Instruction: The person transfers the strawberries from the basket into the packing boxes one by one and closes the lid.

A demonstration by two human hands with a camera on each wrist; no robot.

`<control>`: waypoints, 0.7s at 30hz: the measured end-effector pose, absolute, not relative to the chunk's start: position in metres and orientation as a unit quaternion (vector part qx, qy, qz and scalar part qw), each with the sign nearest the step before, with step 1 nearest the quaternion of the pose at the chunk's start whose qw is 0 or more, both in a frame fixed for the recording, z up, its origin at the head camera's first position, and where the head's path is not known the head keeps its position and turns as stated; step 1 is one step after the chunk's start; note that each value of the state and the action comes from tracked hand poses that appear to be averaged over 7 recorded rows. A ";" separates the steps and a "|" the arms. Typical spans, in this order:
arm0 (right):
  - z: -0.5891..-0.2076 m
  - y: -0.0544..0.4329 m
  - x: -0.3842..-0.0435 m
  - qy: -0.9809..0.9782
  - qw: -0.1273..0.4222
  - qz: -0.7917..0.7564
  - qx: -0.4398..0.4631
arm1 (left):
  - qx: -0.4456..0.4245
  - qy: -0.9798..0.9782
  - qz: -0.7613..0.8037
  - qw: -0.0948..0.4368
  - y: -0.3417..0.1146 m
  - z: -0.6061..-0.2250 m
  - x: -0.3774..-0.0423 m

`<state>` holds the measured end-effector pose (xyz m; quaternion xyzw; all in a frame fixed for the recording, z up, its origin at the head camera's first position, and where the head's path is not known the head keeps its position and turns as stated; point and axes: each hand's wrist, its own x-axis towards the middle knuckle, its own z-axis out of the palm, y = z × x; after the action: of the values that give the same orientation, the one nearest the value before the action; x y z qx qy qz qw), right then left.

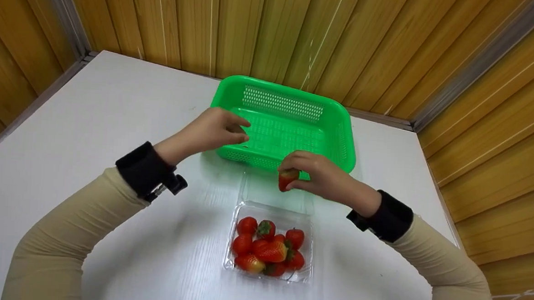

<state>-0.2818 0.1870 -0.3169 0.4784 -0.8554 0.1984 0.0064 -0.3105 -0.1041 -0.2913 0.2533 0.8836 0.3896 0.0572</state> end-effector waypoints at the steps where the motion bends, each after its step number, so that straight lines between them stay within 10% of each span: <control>1: -0.319 0.188 -0.276 -0.853 0.003 0.188 0.486 | 0.260 0.882 0.388 0.063 -0.103 -0.297 -0.305; 21: -0.361 0.186 -0.227 -0.849 -0.056 -0.016 0.526 | 0.254 0.869 0.379 0.191 -0.102 -0.383 -0.260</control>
<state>-0.2273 0.1859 -0.3611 0.5259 -0.8485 -0.0162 -0.0564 -0.2604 -0.1019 -0.3829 0.2540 0.8689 0.3794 0.1912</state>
